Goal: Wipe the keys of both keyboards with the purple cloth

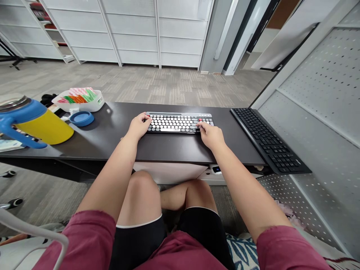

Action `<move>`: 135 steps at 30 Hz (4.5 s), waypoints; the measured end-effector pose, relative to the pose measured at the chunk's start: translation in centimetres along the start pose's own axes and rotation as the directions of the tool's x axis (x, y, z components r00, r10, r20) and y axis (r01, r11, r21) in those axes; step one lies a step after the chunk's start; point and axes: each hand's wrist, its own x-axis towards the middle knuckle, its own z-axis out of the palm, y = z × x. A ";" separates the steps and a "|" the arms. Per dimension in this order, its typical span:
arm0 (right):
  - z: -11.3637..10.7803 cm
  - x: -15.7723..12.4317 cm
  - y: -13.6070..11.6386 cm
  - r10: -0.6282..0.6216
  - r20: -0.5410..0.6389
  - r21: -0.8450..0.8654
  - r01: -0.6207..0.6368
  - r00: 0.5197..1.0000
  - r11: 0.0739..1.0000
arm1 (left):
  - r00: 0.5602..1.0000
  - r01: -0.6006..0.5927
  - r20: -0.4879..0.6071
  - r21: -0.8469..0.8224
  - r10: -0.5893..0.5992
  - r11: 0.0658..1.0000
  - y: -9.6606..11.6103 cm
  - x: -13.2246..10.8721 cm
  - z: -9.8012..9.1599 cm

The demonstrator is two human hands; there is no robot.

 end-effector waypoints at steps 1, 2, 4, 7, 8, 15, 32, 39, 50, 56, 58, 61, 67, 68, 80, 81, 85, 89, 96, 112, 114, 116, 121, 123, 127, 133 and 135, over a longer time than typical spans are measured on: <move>-0.1 0.0 0.0 -0.003 -0.003 0.010 0.003 1.000 1.000 | 1.000 0.001 0.000 -0.001 -0.001 1.000 0.0 0.0 0.0; -0.1 -0.1 0.0 -0.007 -0.005 0.021 0.007 1.000 1.000 | 1.000 0.002 0.000 -0.002 -0.002 1.000 0.0 0.0 0.0; -0.2 -0.1 -0.1 -0.015 -0.006 0.045 0.015 1.000 0.999 | 1.000 0.001 0.001 -0.001 -0.001 1.000 0.0 0.0 0.0; -0.3 -0.2 -0.3 -0.033 -0.005 0.095 0.033 0.999 0.995 | 1.000 0.000 0.001 0.000 0.000 1.000 0.0 0.0 0.0; -0.3 -0.2 -0.3 -0.040 -0.005 0.115 0.040 0.999 0.993 | 1.000 0.000 0.002 -0.001 0.000 1.000 0.1 0.0 0.0; -1.3 -0.7 -0.4 -0.002 -0.121 0.243 0.032 0.993 0.970 | 1.000 0.001 -0.003 0.002 -0.001 1.000 0.0 0.0 0.0; 0.0 0.3 0.9 0.235 -0.101 0.103 -0.224 0.967 0.969 | 1.000 -0.005 0.003 0.004 0.005 1.000 0.1 0.0 0.0; -0.1 0.3 0.5 0.113 -0.021 0.026 -0.112 0.993 0.993 | 1.000 -0.004 0.007 0.009 0.004 1.000 0.1 0.0 -0.1; 0.0 0.1 0.3 0.045 -0.020 0.101 -0.043 0.999 0.994 | 1.000 -0.005 -0.004 0.008 0.005 1.000 -0.1 0.1 0.0; 0.0 0.1 0.9 0.028 -0.045 0.202 -0.018 0.999 0.979 | 1.000 -0.001 -0.008 0.006 0.001 1.000 -0.1 0.1 0.0; 0.0 0.0 0.9 0.008 -0.054 0.244 0.005 0.999 0.970 | 1.000 0.001 -0.011 0.010 -0.001 1.000 0.0 0.1 0.0; 0.1 0.0 0.8 -0.032 -0.063 0.310 0.050 0.998 0.949 | 1.000 0.001 -0.017 0.012 -0.001 1.000 0.1 0.1 0.0; 0.1 0.2 0.8 -0.016 -0.146 0.436 0.079 0.989 0.897 | 1.000 -0.010 -0.009 0.005 0.010 1.000 0.0 0.2 0.0; 0.1 0.3 1.1 0.029 -0.187 0.447 0.059 0.982 0.892 | 1.000 -0.010 -0.008 0.003 0.010 1.000 0.0 0.2 0.0; 0.0 1.0 2.7 0.397 -0.245 0.249 -0.338 0.885 0.908 | 0.999 0.019 -0.032 -0.022 -0.020 1.000 0.2 0.0 0.0; 0.2 0.9 2.1 0.364 -0.215 0.211 -0.321 0.906 0.923 | 0.999 0.029 -0.040 -0.030 -0.030 0.999 0.2 -0.1 0.0; 1.2 0.9 0.1 0.208 -0.128 0.081 -0.199 0.970 0.977 | 0.997 0.053 -0.055 -0.050 -0.056 0.997 0.2 -0.1 0.0; 1.7 0.8 -0.4 0.045 -0.095 0.010 -0.044 0.995 0.999 | 0.998 0.049 -0.049 -0.036 -0.050 0.998 0.2 -0.1 0.1; 1.8 0.6 -0.5 -0.109 -0.103 -0.046 0.105 0.989 0.993 | 0.999 0.015 -0.050 0.005 -0.015 1.000 0.8 -0.4 0.0; 0.8 0.6 1.2 0.149 -0.303 0.037 -0.145 0.941 0.989 | 0.999 -0.014 -0.037 0.035 0.015 0.999 1.1 -0.6 -0.1; 0.8 0.7 1.3 0.145 -0.325 0.029 -0.144 0.935 0.989 | 0.999 -0.019 -0.032 0.043 0.021 0.999 1.2 -0.6 -0.1; 0.9 0.8 1.3 0.139 -0.330 0.018 -0.141 0.934 0.990 | 0.999 -0.019 -0.028 0.048 0.021 0.999 1.3 -0.6 0.0; 1.1 0.9 1.3 0.140 -0.297 -0.001 -0.147 0.945 0.989 | 1.000 -0.014 -0.024 0.049 0.016 0.999 1.5 -0.7 -0.1; 1.3 0.9 1.2 0.127 -0.243 -0.004 -0.131 0.962 0.991 | 1.000 -0.017 -0.020 0.046 0.018 0.999 1.6 -0.7 -0.2; 1.7 0.8 0.6 0.054 -0.107 -0.006 -0.055 0.993 0.998 | 1.000 -0.020 -0.012 0.043 0.020 0.999 1.6 -0.8 -0.2; 1.8 0.5 -0.5 -0.071 -0.015 0.033 0.072 0.997 0.997 | 0.999 -0.031 -0.010 0.048 0.031 0.998 1.5 -0.7 -0.2; 1.6 0.4 -0.8 -0.106 0.001 0.067 0.106 0.994 0.992 | 0.999 -0.036 -0.012 0.049 0.037 0.998 1.6 -0.7 -0.2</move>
